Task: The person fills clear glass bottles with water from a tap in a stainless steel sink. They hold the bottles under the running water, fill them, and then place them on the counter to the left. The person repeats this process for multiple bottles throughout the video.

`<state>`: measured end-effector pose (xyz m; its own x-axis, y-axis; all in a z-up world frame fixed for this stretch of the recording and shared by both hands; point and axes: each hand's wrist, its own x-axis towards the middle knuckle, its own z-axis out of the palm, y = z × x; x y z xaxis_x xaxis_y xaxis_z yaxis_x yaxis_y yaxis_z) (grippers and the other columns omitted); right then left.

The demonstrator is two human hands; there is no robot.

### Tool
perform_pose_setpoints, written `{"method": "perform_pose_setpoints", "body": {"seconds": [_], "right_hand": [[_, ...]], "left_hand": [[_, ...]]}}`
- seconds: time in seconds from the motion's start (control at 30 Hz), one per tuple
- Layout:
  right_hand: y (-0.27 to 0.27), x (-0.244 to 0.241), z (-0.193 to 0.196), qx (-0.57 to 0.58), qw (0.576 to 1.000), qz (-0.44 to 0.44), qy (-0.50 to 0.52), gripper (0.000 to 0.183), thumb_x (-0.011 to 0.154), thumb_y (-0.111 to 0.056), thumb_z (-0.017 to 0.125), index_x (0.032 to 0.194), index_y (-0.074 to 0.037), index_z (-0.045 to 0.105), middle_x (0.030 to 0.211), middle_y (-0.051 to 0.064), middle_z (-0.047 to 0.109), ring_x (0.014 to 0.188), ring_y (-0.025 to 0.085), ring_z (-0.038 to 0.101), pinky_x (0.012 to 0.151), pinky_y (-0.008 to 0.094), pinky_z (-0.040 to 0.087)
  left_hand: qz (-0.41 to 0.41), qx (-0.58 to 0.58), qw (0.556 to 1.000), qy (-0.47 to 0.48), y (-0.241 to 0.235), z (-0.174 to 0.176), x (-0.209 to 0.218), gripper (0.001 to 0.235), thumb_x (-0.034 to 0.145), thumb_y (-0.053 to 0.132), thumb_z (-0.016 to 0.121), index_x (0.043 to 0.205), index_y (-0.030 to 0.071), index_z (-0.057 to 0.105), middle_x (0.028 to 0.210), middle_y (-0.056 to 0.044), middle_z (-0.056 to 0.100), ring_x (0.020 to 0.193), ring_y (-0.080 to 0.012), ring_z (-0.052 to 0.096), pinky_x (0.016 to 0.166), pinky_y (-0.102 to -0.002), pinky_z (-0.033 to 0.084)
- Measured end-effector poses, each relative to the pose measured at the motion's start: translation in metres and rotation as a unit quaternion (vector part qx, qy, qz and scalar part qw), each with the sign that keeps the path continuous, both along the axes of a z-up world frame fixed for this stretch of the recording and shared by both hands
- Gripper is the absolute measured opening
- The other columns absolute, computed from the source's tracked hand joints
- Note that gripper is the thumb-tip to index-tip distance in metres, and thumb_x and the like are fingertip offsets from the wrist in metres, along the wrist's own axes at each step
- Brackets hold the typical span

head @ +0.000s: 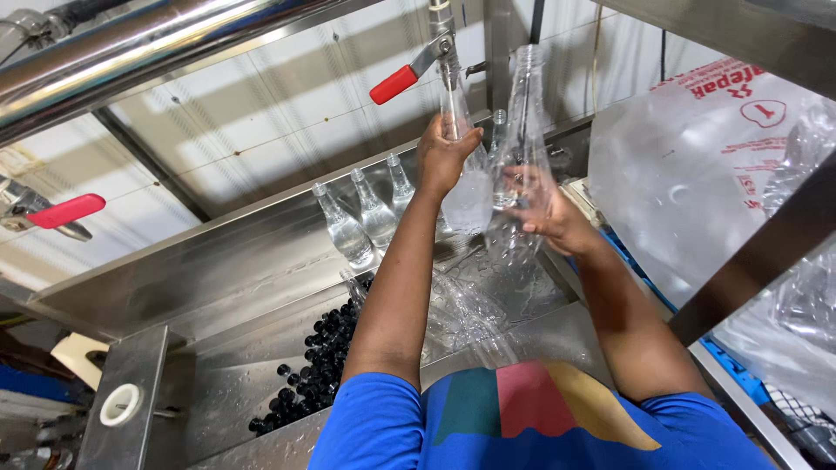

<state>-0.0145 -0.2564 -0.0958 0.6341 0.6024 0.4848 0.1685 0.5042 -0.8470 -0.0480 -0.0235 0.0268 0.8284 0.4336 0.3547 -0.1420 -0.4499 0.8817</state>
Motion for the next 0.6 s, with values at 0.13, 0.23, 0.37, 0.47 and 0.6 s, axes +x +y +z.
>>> {"method": "perform_pose_setpoints", "body": {"seconds": [0.13, 0.23, 0.37, 0.47, 0.6], "right_hand": [[0.023, -0.005, -0.023, -0.014, 0.995, 0.078, 0.059, 0.115, 0.071, -0.043, 0.091, 0.166, -0.010, 0.036, 0.172, 0.018, 0.041, 0.153, 0.041, 0.045, 0.117, 0.067, 0.047], [0.018, -0.034, -0.010, 0.019, 0.984, 0.115, 0.134, 0.112, 0.073, -0.045, 0.086, 0.168, -0.016, 0.034, 0.160, 0.003, 0.044, 0.143, 0.026, 0.050, 0.114, 0.066, 0.054], [0.022, -0.030, -0.018, 0.060, 0.974, 0.154, 0.153, 0.105, 0.079, -0.045, 0.086, 0.165, -0.020, 0.032, 0.174, 0.020, 0.024, 0.164, 0.053, 0.027, 0.121, 0.079, 0.038], [0.019, -0.028, -0.024, 0.041, 0.972, 0.140, 0.184, 0.112, 0.072, -0.044, 0.086, 0.167, -0.019, 0.032, 0.169, 0.010, 0.036, 0.160, 0.038, 0.039, 0.119, 0.075, 0.044], [0.011, -0.022, -0.028, 0.005, 0.980, 0.124, 0.156, 0.110, 0.076, -0.040, 0.086, 0.168, -0.016, 0.031, 0.176, 0.024, 0.024, 0.164, 0.053, 0.023, 0.121, 0.081, 0.035]], "left_hand": [[0.021, 0.003, 1.000, 0.001, -0.001, 0.001, -0.002, 0.048, 0.079, 0.051, 0.092, 0.112, 0.020, 0.076, 0.108, -0.009, 0.084, 0.118, -0.0377, 0.078, 0.103, -0.051, 0.059], [0.020, 0.004, 1.000, 0.008, -0.002, 0.007, -0.011, 0.048, 0.080, 0.052, 0.091, 0.112, 0.020, 0.076, 0.113, -0.010, 0.083, 0.122, -0.0379, 0.076, 0.103, -0.053, 0.059], [0.015, -0.001, 1.000, 0.015, 0.008, -0.004, 0.001, 0.048, 0.079, 0.055, 0.092, 0.112, 0.024, 0.077, 0.113, -0.007, 0.083, 0.122, -0.0353, 0.076, 0.107, -0.050, 0.059], [0.015, -0.002, 1.000, 0.013, -0.002, 0.006, -0.009, 0.050, 0.078, 0.055, 0.092, 0.113, 0.022, 0.077, 0.114, -0.009, 0.082, 0.123, -0.0375, 0.076, 0.106, -0.052, 0.059], [0.003, -0.012, 1.000, -0.016, -0.003, 0.003, -0.011, 0.049, 0.081, 0.048, 0.091, 0.113, 0.015, 0.078, 0.113, -0.017, 0.081, 0.121, -0.0443, 0.075, 0.103, -0.055, 0.057]]}}
